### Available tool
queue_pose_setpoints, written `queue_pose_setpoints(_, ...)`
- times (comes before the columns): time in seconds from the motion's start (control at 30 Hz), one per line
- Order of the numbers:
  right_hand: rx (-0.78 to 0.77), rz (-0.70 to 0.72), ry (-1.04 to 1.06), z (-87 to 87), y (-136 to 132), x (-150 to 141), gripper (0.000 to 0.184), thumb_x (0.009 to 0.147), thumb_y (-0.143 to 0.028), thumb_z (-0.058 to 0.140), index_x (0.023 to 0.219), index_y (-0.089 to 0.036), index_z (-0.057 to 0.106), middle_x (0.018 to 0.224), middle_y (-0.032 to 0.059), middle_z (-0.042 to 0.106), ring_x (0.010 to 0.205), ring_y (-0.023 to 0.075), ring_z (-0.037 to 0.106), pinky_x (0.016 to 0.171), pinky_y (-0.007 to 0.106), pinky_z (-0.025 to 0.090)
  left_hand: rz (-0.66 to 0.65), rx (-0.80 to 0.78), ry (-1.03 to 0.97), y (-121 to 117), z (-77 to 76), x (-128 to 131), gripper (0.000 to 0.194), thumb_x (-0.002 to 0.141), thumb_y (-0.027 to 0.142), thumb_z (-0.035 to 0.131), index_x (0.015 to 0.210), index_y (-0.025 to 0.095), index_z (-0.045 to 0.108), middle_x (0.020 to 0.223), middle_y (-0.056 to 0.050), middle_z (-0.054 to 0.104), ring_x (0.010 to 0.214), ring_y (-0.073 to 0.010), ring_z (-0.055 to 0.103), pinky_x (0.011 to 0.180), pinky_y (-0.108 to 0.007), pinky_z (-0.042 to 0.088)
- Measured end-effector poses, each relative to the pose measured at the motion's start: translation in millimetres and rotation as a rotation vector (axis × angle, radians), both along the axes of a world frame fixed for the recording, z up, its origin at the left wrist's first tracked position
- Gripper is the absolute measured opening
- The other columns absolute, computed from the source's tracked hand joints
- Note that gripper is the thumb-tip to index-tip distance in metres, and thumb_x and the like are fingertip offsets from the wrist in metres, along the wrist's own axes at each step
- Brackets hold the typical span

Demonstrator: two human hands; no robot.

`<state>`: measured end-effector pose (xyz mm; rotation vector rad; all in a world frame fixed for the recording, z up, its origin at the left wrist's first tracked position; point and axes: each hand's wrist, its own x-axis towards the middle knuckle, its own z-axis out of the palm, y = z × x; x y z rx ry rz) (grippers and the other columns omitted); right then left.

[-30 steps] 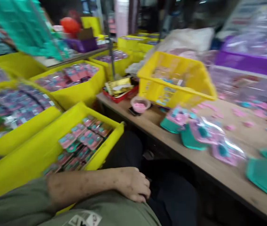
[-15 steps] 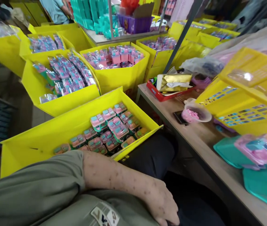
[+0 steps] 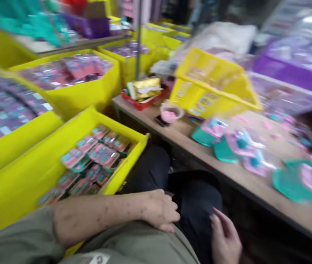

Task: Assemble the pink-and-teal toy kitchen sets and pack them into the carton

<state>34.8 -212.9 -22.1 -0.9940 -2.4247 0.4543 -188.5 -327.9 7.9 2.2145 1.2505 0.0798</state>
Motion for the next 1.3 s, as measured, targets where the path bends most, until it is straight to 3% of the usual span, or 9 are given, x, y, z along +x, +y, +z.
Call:
queue_pose_setpoints(0.07,-0.070,-0.044,0.134,3.7,-24,22,0.051,0.117,-0.062,0.055,0.113,-0.019,0.082,0.089,0.0069,0.082,0.070,0.0207,0.078,0.061,0.030,0.066,-0.048,0.051,0.068,-14,10.8,-7,0.035,0.112,0.053,0.068,0.118,0.021,0.080,0.118,-0.011,0.083,0.106,-0.0330,0.082,0.073,-0.043,0.064)
queue_pose_setpoints(0.13,-0.190,-0.004,0.238,5.9,-41,29,0.041,0.116,-0.051,0.058,0.115,-0.021,0.085,0.091,0.0083,0.085,0.073,0.0219,0.081,0.067,0.030,0.067,-0.067,0.093,0.049,-22,14.8,-16,0.030,0.111,0.047,0.072,0.121,0.020,0.079,0.118,-0.010,0.083,0.109,-0.0313,0.081,0.084,-0.043,0.065)
queue_pose_setpoints(0.3,-0.282,-0.095,0.300,0.9,-59,37,0.029,0.107,-0.037,0.070,0.128,-0.024,0.085,0.104,0.0048,0.087,0.093,0.0196,0.083,0.091,0.029,0.065,-0.140,0.067,-0.063,-15,8.5,-28,0.029,0.116,0.041,0.062,0.134,0.023,0.075,0.132,-0.009,0.080,0.124,-0.0312,0.077,0.107,-0.046,0.064)
queue_pose_setpoints(0.47,-0.395,0.269,0.251,12.4,-92,34,0.029,0.112,-0.031,0.067,0.136,-0.020,0.080,0.115,0.0066,0.086,0.101,0.0176,0.079,0.094,0.026,0.059,-0.176,-0.045,-0.101,-17,17.3,-18,0.038,0.116,0.051,0.055,0.138,0.027,0.075,0.137,-0.006,0.079,0.128,-0.0292,0.077,0.116,-0.044,0.062)
queue_pose_setpoints(0.53,-0.369,0.336,0.219,20.5,-102,37,0.026,0.113,-0.030,0.068,0.132,-0.019,0.081,0.116,0.0068,0.085,0.102,0.0181,0.078,0.094,0.026,0.058,-0.177,-0.054,-0.099,-18,24.3,-12,0.039,0.114,0.053,0.056,0.136,0.028,0.076,0.136,-0.006,0.080,0.127,-0.0293,0.077,0.116,-0.043,0.062)
queue_pose_setpoints(0.63,-0.345,0.282,0.296,27.6,-114,52,0.027,0.112,-0.029,0.068,0.134,-0.019,0.081,0.115,0.0076,0.085,0.102,0.0189,0.079,0.093,0.027,0.059,-0.177,-0.071,-0.094,-21,35.1,-2,0.039,0.113,0.051,0.055,0.134,0.028,0.077,0.135,-0.007,0.081,0.126,-0.0288,0.078,0.115,-0.041,0.063)
queue_pose_setpoints(0.77,-0.345,0.105,0.436,26.0,-130,78,0.028,0.110,-0.025,0.068,0.133,-0.019,0.082,0.120,0.0094,0.086,0.106,0.0206,0.081,0.098,0.030,0.061,-0.151,-0.091,-0.054,-25,44.5,9,0.038,0.111,0.048,0.055,0.132,0.025,0.077,0.134,-0.008,0.081,0.124,-0.0274,0.077,0.115,-0.041,0.062)
queue_pose_setpoints(1.13,-0.407,-0.026,0.719,5.3,-130,118,0.026,0.107,-0.033,0.071,0.122,-0.018,0.086,0.109,0.0085,0.087,0.099,0.0203,0.081,0.095,0.031,0.062,-0.076,-0.187,0.131,-7,61.7,34,0.046,0.108,0.055,0.056,0.134,0.024,0.078,0.136,-0.008,0.082,0.128,-0.0294,0.078,0.118,-0.043,0.061)
queue_pose_setpoints(1.3,-0.612,0.093,0.940,-0.2,-114,111,0.032,0.106,-0.039,0.074,0.127,-0.016,0.083,0.100,0.0061,0.085,0.091,0.0185,0.080,0.088,0.029,0.063,0.005,-0.181,0.158,25,60.9,24,0.052,0.104,0.066,0.060,0.132,0.027,0.081,0.134,-0.007,0.084,0.124,-0.0309,0.082,0.114,-0.043,0.066)
